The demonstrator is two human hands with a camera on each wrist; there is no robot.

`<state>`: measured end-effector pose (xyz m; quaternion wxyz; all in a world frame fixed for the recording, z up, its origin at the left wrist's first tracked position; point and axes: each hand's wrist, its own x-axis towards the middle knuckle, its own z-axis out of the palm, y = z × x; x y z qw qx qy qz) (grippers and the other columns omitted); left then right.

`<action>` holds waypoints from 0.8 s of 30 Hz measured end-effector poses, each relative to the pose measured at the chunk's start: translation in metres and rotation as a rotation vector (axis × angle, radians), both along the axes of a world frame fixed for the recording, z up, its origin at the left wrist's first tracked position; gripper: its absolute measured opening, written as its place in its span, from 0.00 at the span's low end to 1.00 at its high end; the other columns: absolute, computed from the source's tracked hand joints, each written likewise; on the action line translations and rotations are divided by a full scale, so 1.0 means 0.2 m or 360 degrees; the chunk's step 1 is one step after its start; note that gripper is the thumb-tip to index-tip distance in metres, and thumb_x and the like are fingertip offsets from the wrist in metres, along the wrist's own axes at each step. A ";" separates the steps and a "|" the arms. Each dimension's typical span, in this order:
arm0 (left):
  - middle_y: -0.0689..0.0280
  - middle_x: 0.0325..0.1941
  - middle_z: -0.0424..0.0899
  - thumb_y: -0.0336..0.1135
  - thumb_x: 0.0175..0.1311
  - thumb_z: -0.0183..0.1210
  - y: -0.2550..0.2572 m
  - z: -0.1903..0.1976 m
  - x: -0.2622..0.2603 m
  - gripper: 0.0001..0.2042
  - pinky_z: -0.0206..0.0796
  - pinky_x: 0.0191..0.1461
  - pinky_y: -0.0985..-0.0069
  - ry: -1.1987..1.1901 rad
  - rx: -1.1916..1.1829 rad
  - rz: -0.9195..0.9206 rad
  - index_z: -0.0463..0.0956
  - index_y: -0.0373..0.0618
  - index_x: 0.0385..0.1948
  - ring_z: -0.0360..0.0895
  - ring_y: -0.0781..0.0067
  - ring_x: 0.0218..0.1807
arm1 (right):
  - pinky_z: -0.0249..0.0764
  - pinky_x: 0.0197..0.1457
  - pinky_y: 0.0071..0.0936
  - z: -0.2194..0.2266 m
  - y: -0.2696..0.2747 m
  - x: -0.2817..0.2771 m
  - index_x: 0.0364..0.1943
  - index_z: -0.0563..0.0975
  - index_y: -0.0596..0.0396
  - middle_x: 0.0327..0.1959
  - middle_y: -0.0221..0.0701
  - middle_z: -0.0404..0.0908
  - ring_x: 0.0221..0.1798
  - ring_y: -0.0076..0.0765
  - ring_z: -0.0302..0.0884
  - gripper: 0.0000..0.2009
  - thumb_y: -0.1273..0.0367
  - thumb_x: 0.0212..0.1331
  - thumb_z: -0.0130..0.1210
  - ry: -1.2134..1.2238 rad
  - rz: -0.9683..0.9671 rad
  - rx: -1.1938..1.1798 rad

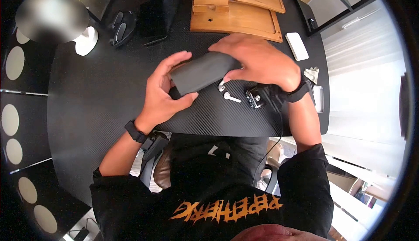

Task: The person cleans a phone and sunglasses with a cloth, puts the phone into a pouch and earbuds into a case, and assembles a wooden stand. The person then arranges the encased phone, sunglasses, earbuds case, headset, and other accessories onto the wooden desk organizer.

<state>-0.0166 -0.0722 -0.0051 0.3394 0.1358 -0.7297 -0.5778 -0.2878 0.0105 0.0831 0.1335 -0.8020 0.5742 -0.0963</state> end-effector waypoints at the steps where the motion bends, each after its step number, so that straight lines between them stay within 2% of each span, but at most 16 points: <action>1: 0.52 0.74 0.75 0.17 0.53 0.72 0.02 0.00 -0.01 0.40 0.73 0.69 0.67 0.0047 0.0192 0.0065 0.68 0.39 0.73 0.79 0.63 0.69 | 0.72 0.72 0.46 0.00 -0.01 -0.04 0.67 0.77 0.55 0.64 0.42 0.82 0.69 0.55 0.77 0.37 0.59 0.51 0.76 -0.0029 0.0032 -0.0119; 2: 0.51 0.74 0.74 0.17 0.56 0.72 0.03 0.00 -0.02 0.41 0.77 0.64 0.69 0.0096 0.0385 0.0127 0.65 0.40 0.75 0.80 0.64 0.67 | 0.73 0.71 0.46 0.00 -0.01 -0.09 0.66 0.78 0.54 0.64 0.41 0.83 0.68 0.55 0.77 0.36 0.59 0.50 0.76 -0.0006 0.0023 -0.0256; 3: 0.51 0.74 0.74 0.17 0.56 0.72 0.02 0.00 -0.02 0.41 0.77 0.64 0.69 0.0095 0.0390 0.0128 0.65 0.40 0.75 0.80 0.64 0.67 | 0.74 0.70 0.46 0.06 -0.01 -0.13 0.67 0.78 0.53 0.63 0.41 0.83 0.66 0.55 0.79 0.36 0.59 0.49 0.76 0.0090 -0.0023 -0.0310; 5: 0.49 0.74 0.72 0.15 0.62 0.68 0.01 -0.02 -0.01 0.38 0.81 0.54 0.75 0.0020 0.0548 0.0176 0.64 0.39 0.75 0.84 0.66 0.62 | 0.76 0.66 0.43 0.14 -0.02 -0.23 0.68 0.78 0.52 0.62 0.41 0.84 0.64 0.54 0.81 0.36 0.60 0.52 0.76 0.0181 -0.0209 -0.0236; 6: 0.49 0.73 0.74 0.13 0.63 0.65 0.01 -0.02 -0.02 0.35 0.81 0.50 0.78 0.0031 0.0502 0.0170 0.65 0.38 0.74 0.86 0.70 0.55 | 0.77 0.62 0.41 0.16 -0.04 -0.29 0.68 0.78 0.52 0.60 0.41 0.85 0.59 0.52 0.82 0.36 0.59 0.53 0.75 0.0130 -0.0245 -0.0320; 7: 0.49 0.73 0.74 0.13 0.63 0.65 0.00 -0.02 -0.02 0.35 0.81 0.50 0.78 0.0027 0.0498 0.0157 0.65 0.38 0.74 0.86 0.70 0.55 | 0.78 0.57 0.38 0.17 -0.05 -0.36 0.69 0.77 0.52 0.59 0.41 0.86 0.54 0.49 0.84 0.35 0.59 0.55 0.75 0.0078 -0.0283 -0.0407; 8: 0.50 0.72 0.74 0.14 0.64 0.65 0.00 -0.02 -0.01 0.34 0.80 0.50 0.78 0.0000 0.0509 0.0160 0.65 0.38 0.74 0.86 0.71 0.54 | 0.76 0.48 0.34 0.17 -0.07 -0.42 0.70 0.77 0.50 0.54 0.40 0.87 0.42 0.40 0.80 0.34 0.58 0.58 0.75 0.0066 -0.0361 -0.0492; 9: 0.50 0.72 0.75 0.14 0.64 0.65 0.01 -0.01 -0.01 0.34 0.80 0.50 0.79 -0.0027 0.0520 0.0165 0.66 0.38 0.73 0.86 0.73 0.52 | 0.76 0.48 0.34 0.16 -0.09 -0.47 0.70 0.77 0.50 0.54 0.40 0.87 0.42 0.40 0.80 0.34 0.58 0.58 0.75 0.0065 -0.0370 -0.0498; 11: 0.51 0.72 0.75 0.16 0.66 0.63 0.01 -0.01 -0.02 0.32 0.80 0.50 0.78 -0.0052 0.0482 0.0156 0.66 0.37 0.74 0.85 0.74 0.50 | 0.74 0.44 0.33 0.13 -0.14 -0.58 0.70 0.77 0.48 0.49 0.38 0.86 0.36 0.35 0.74 0.34 0.57 0.58 0.75 -0.0051 -0.0791 -0.0329; 12: 0.51 0.72 0.76 0.17 0.68 0.62 0.01 -0.01 -0.02 0.31 0.79 0.49 0.77 -0.0085 0.0457 0.0152 0.65 0.37 0.74 0.85 0.74 0.49 | 0.74 0.44 0.32 0.08 -0.15 -0.65 0.71 0.77 0.45 0.48 0.35 0.85 0.36 0.32 0.72 0.34 0.58 0.59 0.75 0.0111 -0.0755 -0.0482; 13: 0.51 0.72 0.76 0.17 0.68 0.62 0.01 0.00 -0.01 0.31 0.79 0.49 0.77 -0.0101 0.0455 0.0160 0.65 0.37 0.74 0.85 0.74 0.49 | 0.74 0.44 0.32 0.06 -0.16 -0.69 0.71 0.77 0.45 0.48 0.35 0.85 0.36 0.32 0.72 0.34 0.58 0.59 0.75 0.0092 -0.0753 -0.0479; 15: 0.53 0.70 0.77 0.18 0.69 0.61 0.01 0.00 -0.01 0.29 0.78 0.46 0.78 -0.0097 0.0470 0.0164 0.67 0.37 0.73 0.84 0.75 0.47 | 0.73 0.44 0.30 0.01 -0.19 -0.72 0.72 0.77 0.45 0.50 0.31 0.85 0.36 0.29 0.69 0.34 0.61 0.60 0.74 -0.0100 -0.0782 -0.0410; 16: 0.53 0.70 0.77 0.18 0.69 0.61 0.01 0.00 -0.01 0.29 0.78 0.46 0.78 -0.0116 0.0471 0.0181 0.67 0.37 0.73 0.84 0.75 0.47 | 0.73 0.45 0.28 0.02 -0.20 -0.72 0.72 0.76 0.45 0.53 0.30 0.85 0.38 0.27 0.69 0.35 0.63 0.59 0.75 -0.0032 -0.0943 -0.0253; 19: 0.54 0.69 0.78 0.18 0.69 0.62 0.01 -0.01 -0.01 0.28 0.78 0.46 0.78 -0.0107 0.0471 0.0159 0.68 0.37 0.71 0.84 0.76 0.46 | 0.73 0.47 0.27 0.00 -0.18 -0.77 0.73 0.75 0.46 0.55 0.29 0.85 0.39 0.27 0.70 0.35 0.65 0.59 0.75 -0.0169 -0.0774 -0.0428; 21: 0.55 0.69 0.79 0.19 0.69 0.62 0.01 0.00 -0.01 0.27 0.78 0.46 0.79 -0.0124 0.0495 0.0170 0.70 0.37 0.70 0.84 0.77 0.46 | 0.73 0.48 0.26 -0.02 -0.19 -0.81 0.72 0.76 0.47 0.55 0.28 0.85 0.40 0.27 0.70 0.34 0.66 0.59 0.75 -0.0163 -0.0833 -0.0408; 24: 0.55 0.68 0.80 0.19 0.70 0.62 0.01 -0.01 0.00 0.26 0.79 0.46 0.79 -0.0126 0.0461 0.0153 0.71 0.37 0.70 0.84 0.78 0.45 | 0.73 0.46 0.25 -0.03 -0.20 -0.83 0.71 0.76 0.49 0.53 0.27 0.85 0.38 0.25 0.68 0.33 0.66 0.61 0.74 -0.0302 -0.0669 -0.0613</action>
